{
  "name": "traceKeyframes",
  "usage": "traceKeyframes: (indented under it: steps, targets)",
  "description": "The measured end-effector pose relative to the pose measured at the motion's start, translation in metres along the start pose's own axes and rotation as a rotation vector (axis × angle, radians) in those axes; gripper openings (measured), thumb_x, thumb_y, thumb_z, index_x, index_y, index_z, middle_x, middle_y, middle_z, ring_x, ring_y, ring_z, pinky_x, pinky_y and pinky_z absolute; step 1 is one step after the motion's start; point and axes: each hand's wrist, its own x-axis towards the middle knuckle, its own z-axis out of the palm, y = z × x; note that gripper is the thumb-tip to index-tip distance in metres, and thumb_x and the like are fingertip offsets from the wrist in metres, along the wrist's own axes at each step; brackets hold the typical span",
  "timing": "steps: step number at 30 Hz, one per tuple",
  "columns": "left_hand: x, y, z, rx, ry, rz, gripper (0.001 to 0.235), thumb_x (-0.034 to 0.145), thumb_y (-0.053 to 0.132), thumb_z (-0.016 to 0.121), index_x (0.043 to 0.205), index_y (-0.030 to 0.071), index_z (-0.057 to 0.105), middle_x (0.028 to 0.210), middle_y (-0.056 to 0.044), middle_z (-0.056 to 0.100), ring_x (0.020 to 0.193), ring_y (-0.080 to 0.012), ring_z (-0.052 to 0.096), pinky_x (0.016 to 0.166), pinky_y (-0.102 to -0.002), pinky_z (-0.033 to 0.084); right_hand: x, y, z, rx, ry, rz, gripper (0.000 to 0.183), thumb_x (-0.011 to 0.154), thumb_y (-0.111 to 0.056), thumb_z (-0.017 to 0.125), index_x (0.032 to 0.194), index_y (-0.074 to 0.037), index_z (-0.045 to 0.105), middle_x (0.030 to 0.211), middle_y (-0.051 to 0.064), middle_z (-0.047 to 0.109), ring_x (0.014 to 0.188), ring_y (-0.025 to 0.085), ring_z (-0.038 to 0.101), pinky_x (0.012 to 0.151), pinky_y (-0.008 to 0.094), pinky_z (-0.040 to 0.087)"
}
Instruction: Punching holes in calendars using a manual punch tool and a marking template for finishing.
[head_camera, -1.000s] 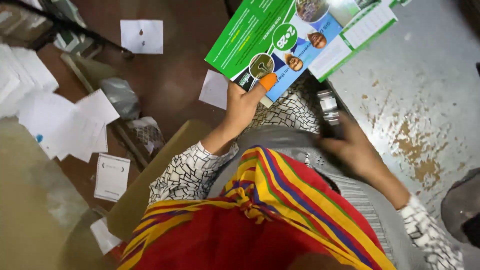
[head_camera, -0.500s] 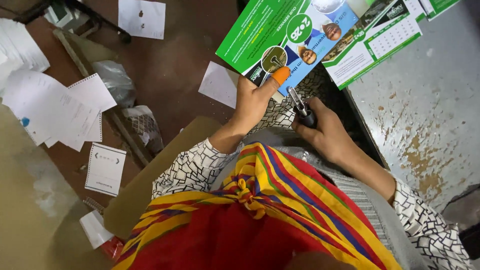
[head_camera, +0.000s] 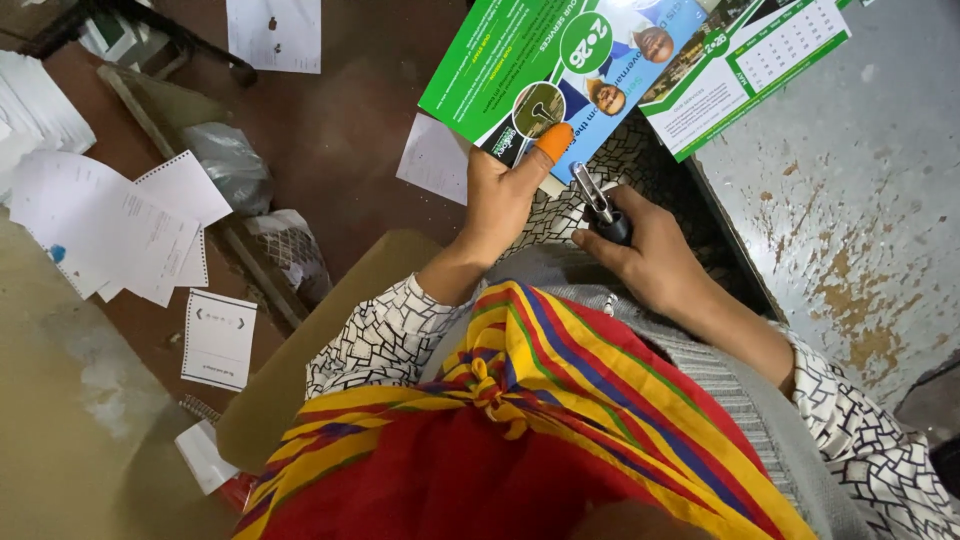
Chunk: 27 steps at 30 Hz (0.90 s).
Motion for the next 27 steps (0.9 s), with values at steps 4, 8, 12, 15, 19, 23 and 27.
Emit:
traceKeyframes:
  steps: [4,8,12,15,19,23,27]
  targets:
    - [-0.004,-0.01,-0.003,-0.014,-0.006,-0.002,0.045,0.092,0.011,0.073,0.132,0.005,0.055,0.123,-0.011,0.064,0.117,-0.018,0.051,0.101,-0.044,0.047,-0.001,0.002,0.002,0.022,-0.006,0.008,0.035,0.082,-0.028,0.075,0.102,-0.003,0.062,0.075,0.02,0.06,0.068,0.034,0.056,0.061,0.041,0.042]
    - [-0.003,-0.013,-0.001,0.002,0.015,0.009,0.045,0.091,0.011,0.074,0.132,0.007,0.056,0.121,-0.009,0.065,0.118,-0.0158,0.048,0.101,-0.043,0.046,0.001,0.004,0.002,-0.014,-0.002,0.025,0.035,0.081,-0.029,0.075,0.102,-0.004,0.062,0.074,0.02,0.056,0.066,0.035,0.055,0.06,0.041,0.042]
    - [-0.007,-0.019,-0.004,-0.006,0.011,0.004,0.047,0.092,0.011,0.073,0.134,0.007,0.054,0.125,-0.01,0.063,0.12,-0.0184,0.045,0.102,-0.044,0.046,0.0,0.0,0.003,-0.002,-0.008,0.037,0.033,0.081,-0.028,0.075,0.102,-0.006,0.063,0.074,0.019,0.058,0.067,0.035,0.055,0.061,0.04,0.043]
    - [0.0,0.001,-0.002,0.007,-0.006,0.007,0.048,0.092,0.01,0.073,0.135,0.005,0.053,0.127,-0.012,0.062,0.122,-0.0215,0.045,0.104,-0.046,0.046,0.002,-0.001,0.002,-0.003,0.001,0.027,0.034,0.081,-0.028,0.075,0.102,-0.005,0.063,0.076,0.021,0.058,0.067,0.035,0.055,0.061,0.041,0.043]
    - [-0.002,-0.003,-0.002,-0.01,-0.008,0.038,0.047,0.091,0.007,0.073,0.134,0.004,0.053,0.125,-0.012,0.062,0.122,-0.0222,0.043,0.101,-0.045,0.047,0.002,-0.002,0.001,-0.002,-0.014,0.053,0.037,0.081,-0.029,0.075,0.105,-0.004,0.062,0.077,0.022,0.058,0.068,0.037,0.056,0.062,0.042,0.043]
    - [0.002,0.012,0.002,0.006,0.009,0.036,0.046,0.092,0.008,0.073,0.134,0.007,0.054,0.124,-0.01,0.064,0.121,-0.0191,0.049,0.101,-0.043,0.046,0.002,-0.002,0.002,-0.003,-0.011,0.045,0.037,0.081,-0.027,0.074,0.106,-0.004,0.062,0.078,0.022,0.059,0.069,0.038,0.057,0.062,0.042,0.043]
    - [0.001,0.004,0.002,-0.016,0.022,0.04,0.046,0.091,0.008,0.073,0.134,0.008,0.055,0.123,-0.009,0.064,0.12,-0.0162,0.049,0.102,-0.041,0.046,0.001,0.001,0.004,-0.023,-0.002,0.033,0.036,0.081,-0.026,0.075,0.106,-0.004,0.062,0.078,0.023,0.06,0.07,0.04,0.058,0.061,0.044,0.043]
